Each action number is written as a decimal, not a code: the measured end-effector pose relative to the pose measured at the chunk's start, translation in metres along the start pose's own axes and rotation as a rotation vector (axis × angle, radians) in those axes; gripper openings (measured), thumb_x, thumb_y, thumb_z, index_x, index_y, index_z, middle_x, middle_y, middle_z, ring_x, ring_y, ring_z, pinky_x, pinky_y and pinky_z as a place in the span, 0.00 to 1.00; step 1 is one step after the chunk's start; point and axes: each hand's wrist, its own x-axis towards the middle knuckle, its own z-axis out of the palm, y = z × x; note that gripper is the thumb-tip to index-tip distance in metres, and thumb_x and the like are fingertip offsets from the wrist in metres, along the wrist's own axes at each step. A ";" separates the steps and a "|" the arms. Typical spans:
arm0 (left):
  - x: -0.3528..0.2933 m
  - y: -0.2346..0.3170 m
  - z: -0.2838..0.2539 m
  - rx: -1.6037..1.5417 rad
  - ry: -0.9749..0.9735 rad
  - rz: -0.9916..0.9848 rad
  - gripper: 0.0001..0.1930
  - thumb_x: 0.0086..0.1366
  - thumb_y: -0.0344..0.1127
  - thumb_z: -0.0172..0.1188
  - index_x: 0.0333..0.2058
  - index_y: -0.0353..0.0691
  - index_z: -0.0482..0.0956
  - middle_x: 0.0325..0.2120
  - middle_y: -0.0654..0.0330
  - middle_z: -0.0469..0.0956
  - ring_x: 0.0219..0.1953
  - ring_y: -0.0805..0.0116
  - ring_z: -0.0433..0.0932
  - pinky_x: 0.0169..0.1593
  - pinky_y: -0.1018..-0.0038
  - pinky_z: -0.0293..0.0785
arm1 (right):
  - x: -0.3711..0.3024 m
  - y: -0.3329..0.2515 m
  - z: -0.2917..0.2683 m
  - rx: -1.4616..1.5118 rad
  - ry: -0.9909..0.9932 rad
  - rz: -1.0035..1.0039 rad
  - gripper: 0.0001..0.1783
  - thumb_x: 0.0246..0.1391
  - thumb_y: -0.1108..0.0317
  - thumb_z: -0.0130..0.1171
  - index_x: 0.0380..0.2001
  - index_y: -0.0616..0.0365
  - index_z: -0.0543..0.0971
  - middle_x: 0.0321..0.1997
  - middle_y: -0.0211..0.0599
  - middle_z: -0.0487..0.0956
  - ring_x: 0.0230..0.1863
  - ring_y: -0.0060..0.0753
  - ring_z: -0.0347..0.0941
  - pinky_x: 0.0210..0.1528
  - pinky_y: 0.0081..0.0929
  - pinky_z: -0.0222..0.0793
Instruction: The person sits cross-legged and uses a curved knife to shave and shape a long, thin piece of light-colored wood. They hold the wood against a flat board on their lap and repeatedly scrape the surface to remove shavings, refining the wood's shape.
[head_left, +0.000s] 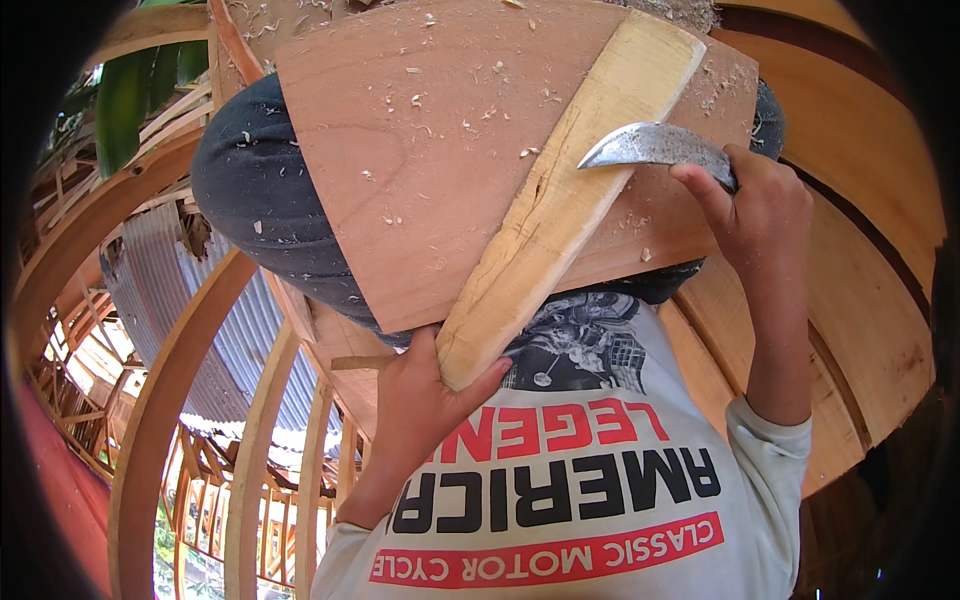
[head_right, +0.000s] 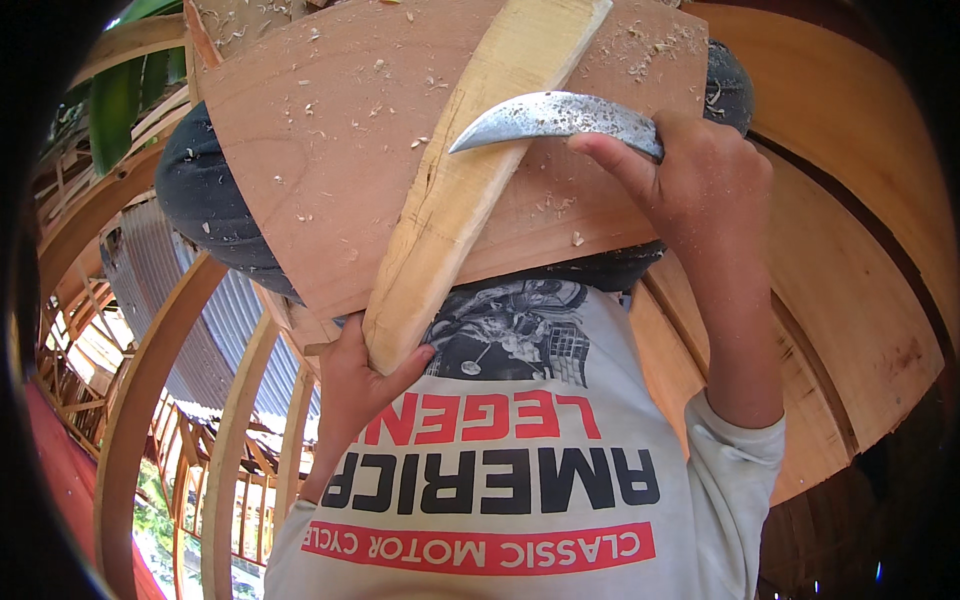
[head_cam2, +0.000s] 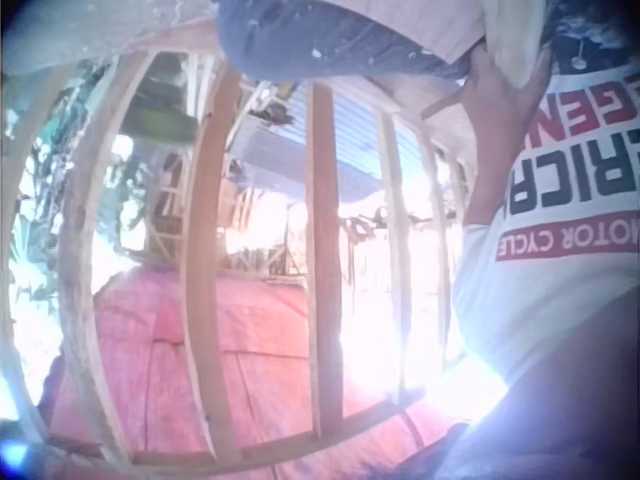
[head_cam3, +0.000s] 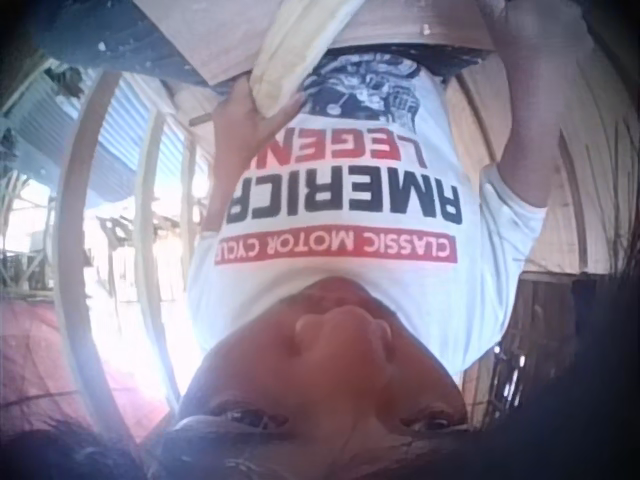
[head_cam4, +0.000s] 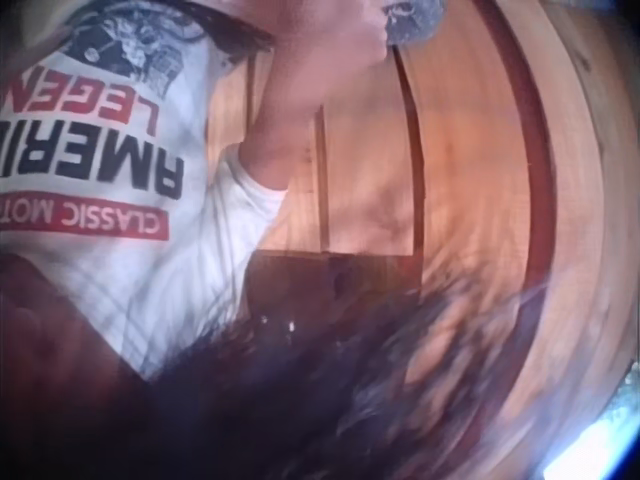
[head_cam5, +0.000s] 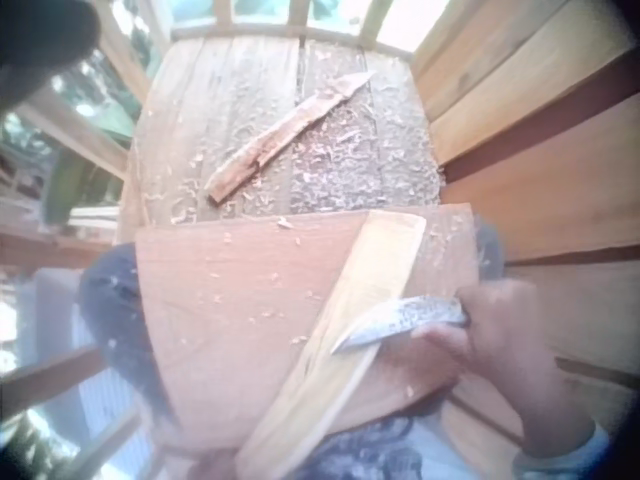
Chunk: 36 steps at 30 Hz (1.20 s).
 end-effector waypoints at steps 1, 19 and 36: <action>-0.001 0.000 0.000 0.000 -0.005 -0.015 0.28 0.50 0.44 0.69 0.42 0.29 0.70 0.30 0.48 0.80 0.32 0.61 0.82 0.35 0.72 0.75 | 0.001 0.001 0.001 -0.014 0.019 -0.001 0.38 0.43 0.30 0.54 0.11 0.61 0.72 0.09 0.44 0.68 0.13 0.44 0.70 0.15 0.32 0.63; 0.000 -0.003 0.012 -0.143 0.065 0.135 0.29 0.53 0.51 0.65 0.41 0.29 0.69 0.27 0.42 0.78 0.29 0.47 0.80 0.33 0.64 0.75 | 0.007 0.011 0.009 -0.047 0.112 0.081 0.40 0.42 0.28 0.52 0.13 0.62 0.75 0.12 0.48 0.72 0.18 0.50 0.72 0.18 0.37 0.67; -0.016 -0.008 0.013 -0.196 0.094 0.080 0.27 0.56 0.50 0.62 0.42 0.28 0.72 0.29 0.40 0.78 0.33 0.51 0.80 0.38 0.64 0.73 | 0.019 0.007 -0.003 0.061 0.159 0.164 0.41 0.45 0.28 0.50 0.18 0.65 0.77 0.15 0.50 0.75 0.21 0.52 0.75 0.24 0.40 0.71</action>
